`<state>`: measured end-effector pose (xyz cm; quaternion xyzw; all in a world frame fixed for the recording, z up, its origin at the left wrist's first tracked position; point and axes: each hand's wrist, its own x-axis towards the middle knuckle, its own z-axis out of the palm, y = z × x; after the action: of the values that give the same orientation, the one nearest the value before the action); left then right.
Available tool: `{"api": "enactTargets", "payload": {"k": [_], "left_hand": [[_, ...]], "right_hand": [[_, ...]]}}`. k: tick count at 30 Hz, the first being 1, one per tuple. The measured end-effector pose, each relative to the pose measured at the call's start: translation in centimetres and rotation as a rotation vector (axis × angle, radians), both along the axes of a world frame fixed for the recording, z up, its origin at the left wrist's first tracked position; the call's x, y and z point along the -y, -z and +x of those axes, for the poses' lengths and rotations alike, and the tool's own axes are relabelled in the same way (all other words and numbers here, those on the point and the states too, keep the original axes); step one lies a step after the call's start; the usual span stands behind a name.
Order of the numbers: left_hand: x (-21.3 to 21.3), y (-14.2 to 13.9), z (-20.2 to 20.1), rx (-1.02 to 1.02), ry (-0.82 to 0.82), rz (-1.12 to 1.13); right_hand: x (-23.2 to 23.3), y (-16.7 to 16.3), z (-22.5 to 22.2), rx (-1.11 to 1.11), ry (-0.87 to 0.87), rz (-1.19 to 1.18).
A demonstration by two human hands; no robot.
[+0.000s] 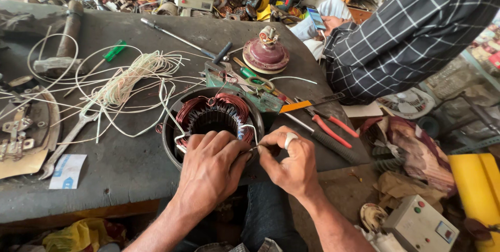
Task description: The person works on a motor stator by stripping insulation from white wires with scissors, twisting them together, and securing connections with pliers. They also strip and attach a copper wire to the stator windings using pliers.
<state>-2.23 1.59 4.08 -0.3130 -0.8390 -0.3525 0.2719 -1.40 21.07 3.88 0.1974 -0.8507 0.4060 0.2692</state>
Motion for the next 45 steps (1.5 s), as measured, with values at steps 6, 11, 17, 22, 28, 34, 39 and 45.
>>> {"api": "enactTargets", "payload": {"k": [6, 11, 17, 22, 28, 34, 39, 45], "left_hand": [[-0.9, 1.3, 0.6, -0.063, -0.134, 0.005], [-0.9, 2.2, 0.5, -0.1, -0.152, 0.063], [-0.8, 2.6, 0.5, -0.107, -0.153, 0.087], [-1.0, 2.4, 0.6, -0.082, -0.172, 0.092], [-1.0, 2.4, 0.5, -0.08, -0.18, 0.099], [-0.7, 2.8, 0.3, -0.075, -0.165, 0.112], [-0.5, 3.0, 0.3, -0.057, -0.16, 0.12], [-0.2, 3.0, 0.2, -0.045, -0.14, 0.1]], "right_hand": [[-0.7, 1.5, -0.1, 0.267, 0.032, -0.195], [-0.7, 2.0, 1.0, 0.386, -0.038, -0.475], [1.3, 3.4, 1.5, -0.013, 0.199, -0.037], [1.7, 3.8, 1.2, -0.22, 0.248, 0.151], [0.4, 3.0, -0.4, -0.636, 0.02, 0.461], [-1.0, 1.1, -1.3, -0.661, -0.125, 0.658], [-0.4, 1.0, -1.1, -0.518, -0.124, 0.537], [0.2, 1.9, -0.8, 0.154, 0.093, 0.172]]}}
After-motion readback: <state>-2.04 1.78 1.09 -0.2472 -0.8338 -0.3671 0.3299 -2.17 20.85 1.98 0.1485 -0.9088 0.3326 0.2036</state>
